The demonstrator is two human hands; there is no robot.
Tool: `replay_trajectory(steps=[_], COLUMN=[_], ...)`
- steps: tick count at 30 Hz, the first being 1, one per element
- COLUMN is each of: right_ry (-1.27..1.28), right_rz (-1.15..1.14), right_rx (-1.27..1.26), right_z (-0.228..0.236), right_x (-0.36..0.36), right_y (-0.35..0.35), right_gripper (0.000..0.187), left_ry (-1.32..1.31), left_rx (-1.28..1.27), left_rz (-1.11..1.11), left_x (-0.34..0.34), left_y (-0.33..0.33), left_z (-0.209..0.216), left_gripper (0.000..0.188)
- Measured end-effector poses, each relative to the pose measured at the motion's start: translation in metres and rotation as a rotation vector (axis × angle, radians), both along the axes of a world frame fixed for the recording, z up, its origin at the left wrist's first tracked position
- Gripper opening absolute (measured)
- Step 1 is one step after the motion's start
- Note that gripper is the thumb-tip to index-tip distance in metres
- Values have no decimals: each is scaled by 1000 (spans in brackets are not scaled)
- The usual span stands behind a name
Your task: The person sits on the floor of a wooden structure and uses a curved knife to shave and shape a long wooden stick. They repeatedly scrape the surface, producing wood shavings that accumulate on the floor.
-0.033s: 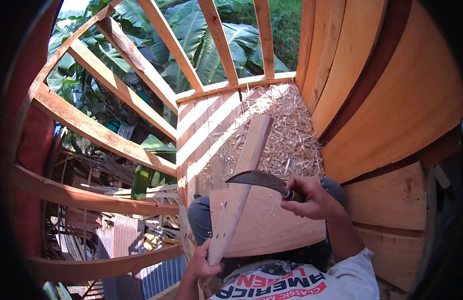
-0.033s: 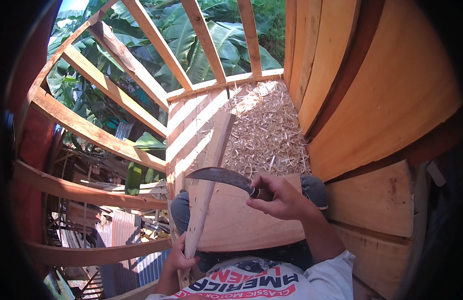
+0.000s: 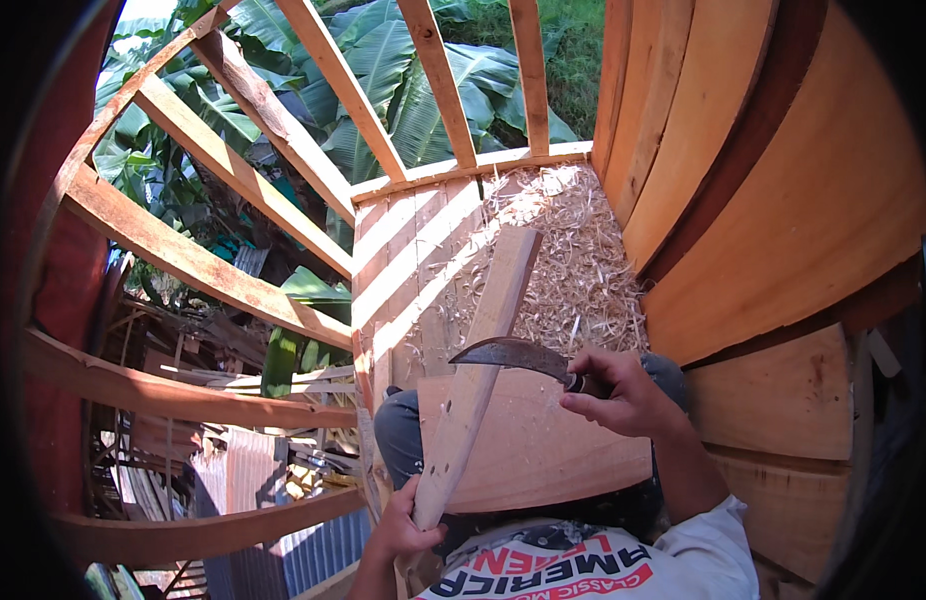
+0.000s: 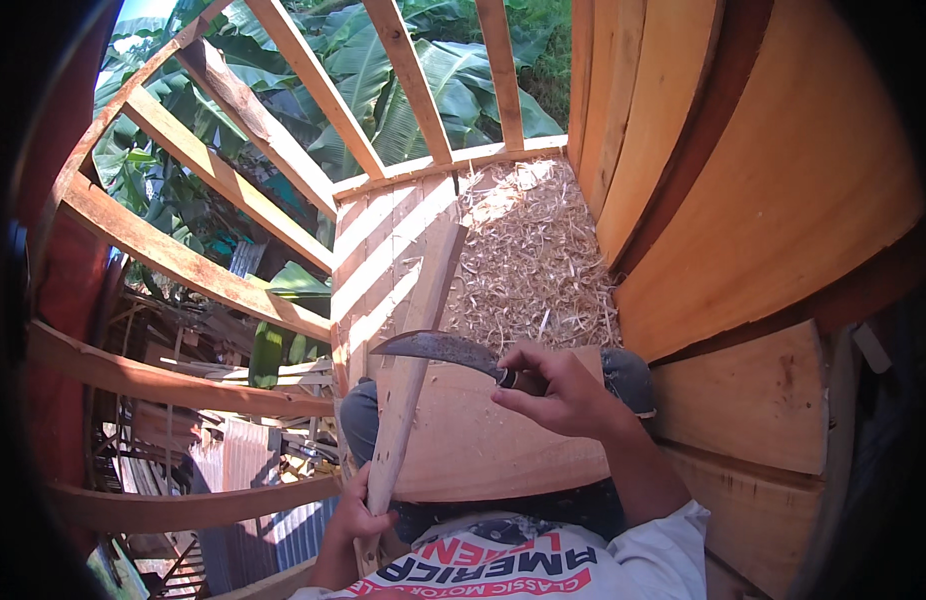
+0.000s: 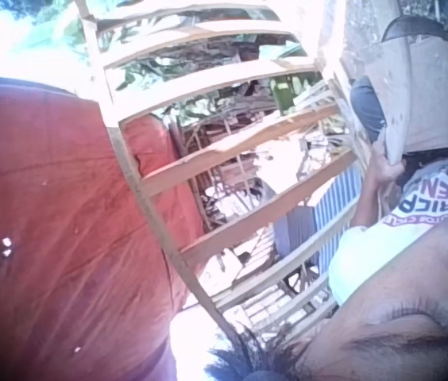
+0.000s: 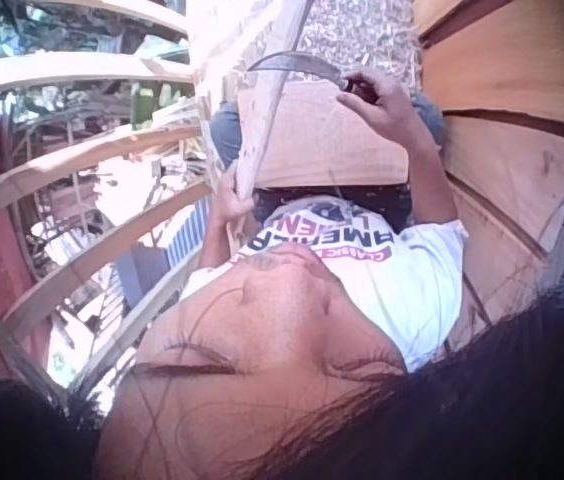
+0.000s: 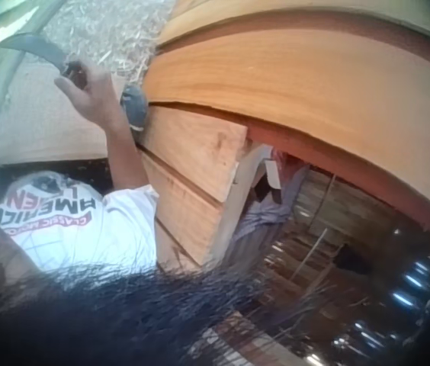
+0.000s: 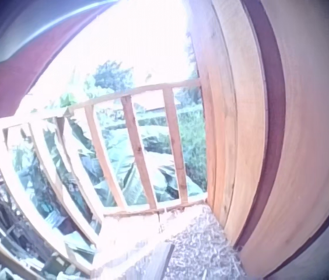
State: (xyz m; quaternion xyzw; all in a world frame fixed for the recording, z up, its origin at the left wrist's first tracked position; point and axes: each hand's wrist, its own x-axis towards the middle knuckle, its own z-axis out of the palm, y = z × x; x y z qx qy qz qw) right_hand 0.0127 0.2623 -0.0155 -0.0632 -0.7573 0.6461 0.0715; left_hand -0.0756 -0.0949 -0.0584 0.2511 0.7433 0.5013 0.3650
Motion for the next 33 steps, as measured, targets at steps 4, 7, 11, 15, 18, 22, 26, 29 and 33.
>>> replay_trajectory(steps=[4,7,11,15,18,22,26,29,33], right_ry=[136,63,-49,-104,-182,-255,-312,-326,-292], right_rz=[-241,-224,-171,-15,-1,-69,-83,-85,-111], right_rx=[573,584,559,723,774,834,872,889,958], right_z=[-21,-35,-62,-66,-63,-60,-63,-70,-72], right_x=[-4,2,6,3,1,-1,-3,-5,-12], right_y=[-3,-10,-31,-39,-38,-34,-31,-28,-25], right_gripper=[22,20,21,30,36,40,43,46,50], left_ry=[18,9,-238,-305,-312,-361,-405,-429,-471], left_rx=[-138,-239,-336,-330,-275,-288,-260,-295,-312], left_rz=[34,9,19,14,-14,-35,-5,-2,32], left_x=[3,22,55,77,77,65,66,67,73], left_y=[-14,-49,-68,-77,-77,-63,-61,-61,-63], left_z=[4,-3,-13,-29,-38,-30,-32,-31,-32], left_gripper=[59,59,60,66,70,71,70,69,68])
